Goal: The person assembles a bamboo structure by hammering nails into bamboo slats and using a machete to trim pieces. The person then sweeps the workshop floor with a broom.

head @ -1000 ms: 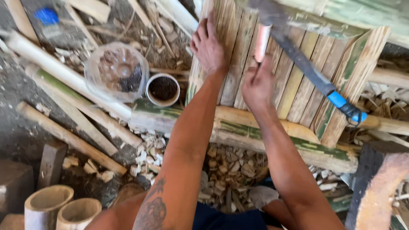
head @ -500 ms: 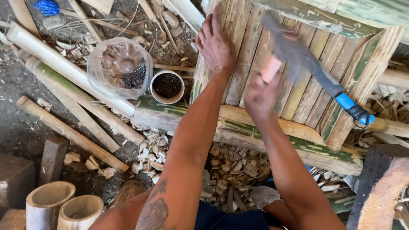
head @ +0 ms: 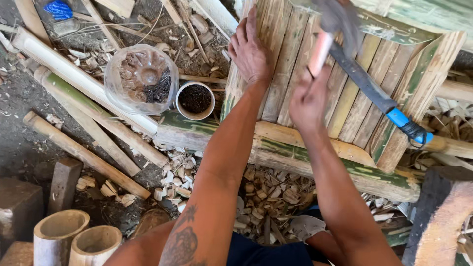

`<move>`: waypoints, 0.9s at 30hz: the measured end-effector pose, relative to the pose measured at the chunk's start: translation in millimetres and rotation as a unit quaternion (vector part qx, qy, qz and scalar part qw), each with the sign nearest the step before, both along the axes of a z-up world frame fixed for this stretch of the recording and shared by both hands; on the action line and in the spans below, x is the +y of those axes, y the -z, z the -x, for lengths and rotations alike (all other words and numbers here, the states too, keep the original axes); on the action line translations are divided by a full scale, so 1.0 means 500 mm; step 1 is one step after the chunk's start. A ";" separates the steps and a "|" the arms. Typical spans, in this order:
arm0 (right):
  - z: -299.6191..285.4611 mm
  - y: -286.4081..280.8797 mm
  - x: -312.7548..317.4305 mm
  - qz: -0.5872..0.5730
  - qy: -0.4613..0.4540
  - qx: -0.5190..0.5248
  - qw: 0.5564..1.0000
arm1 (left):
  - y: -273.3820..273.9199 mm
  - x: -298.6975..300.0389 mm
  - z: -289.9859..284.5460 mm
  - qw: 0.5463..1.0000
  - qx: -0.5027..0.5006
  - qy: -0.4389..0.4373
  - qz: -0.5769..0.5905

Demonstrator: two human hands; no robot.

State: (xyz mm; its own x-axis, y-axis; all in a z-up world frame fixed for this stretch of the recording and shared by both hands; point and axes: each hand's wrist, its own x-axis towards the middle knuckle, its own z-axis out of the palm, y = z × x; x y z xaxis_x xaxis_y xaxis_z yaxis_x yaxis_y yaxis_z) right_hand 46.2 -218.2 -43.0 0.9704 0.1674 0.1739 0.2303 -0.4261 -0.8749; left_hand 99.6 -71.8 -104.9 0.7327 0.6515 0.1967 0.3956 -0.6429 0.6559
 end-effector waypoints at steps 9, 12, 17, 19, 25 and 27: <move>-0.005 -0.036 0.036 0.075 0.016 -0.006 0.997 | 0.018 0.000 0.000 1.000 0.000 0.018 0.018; -0.009 -0.016 0.028 0.286 -0.055 0.064 0.955 | 0.016 -0.007 0.006 1.000 -0.012 0.003 -0.006; -0.011 -0.009 0.026 0.200 -0.028 0.017 0.979 | 0.007 -0.007 0.014 1.000 -0.013 0.013 0.024; -0.002 -0.021 0.030 0.237 -0.045 0.031 0.970 | 0.003 -0.004 0.025 1.000 -0.011 0.010 0.022; -0.036 -0.020 0.038 0.269 -0.048 0.036 0.961 | 0.020 -0.004 -0.005 0.999 -0.034 0.004 0.012; -0.030 0.006 0.030 0.333 -0.060 0.091 0.936 | 0.038 -0.006 0.013 0.999 -0.049 0.002 0.008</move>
State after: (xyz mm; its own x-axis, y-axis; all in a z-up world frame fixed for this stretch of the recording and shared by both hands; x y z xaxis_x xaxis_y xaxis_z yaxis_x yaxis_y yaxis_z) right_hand 61.1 -203.4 -46.2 0.9411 0.2891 -0.1753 0.1836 -0.8724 -0.4530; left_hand 93.2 -75.0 -123.8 0.7138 0.6514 0.2575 0.3261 -0.6344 0.7009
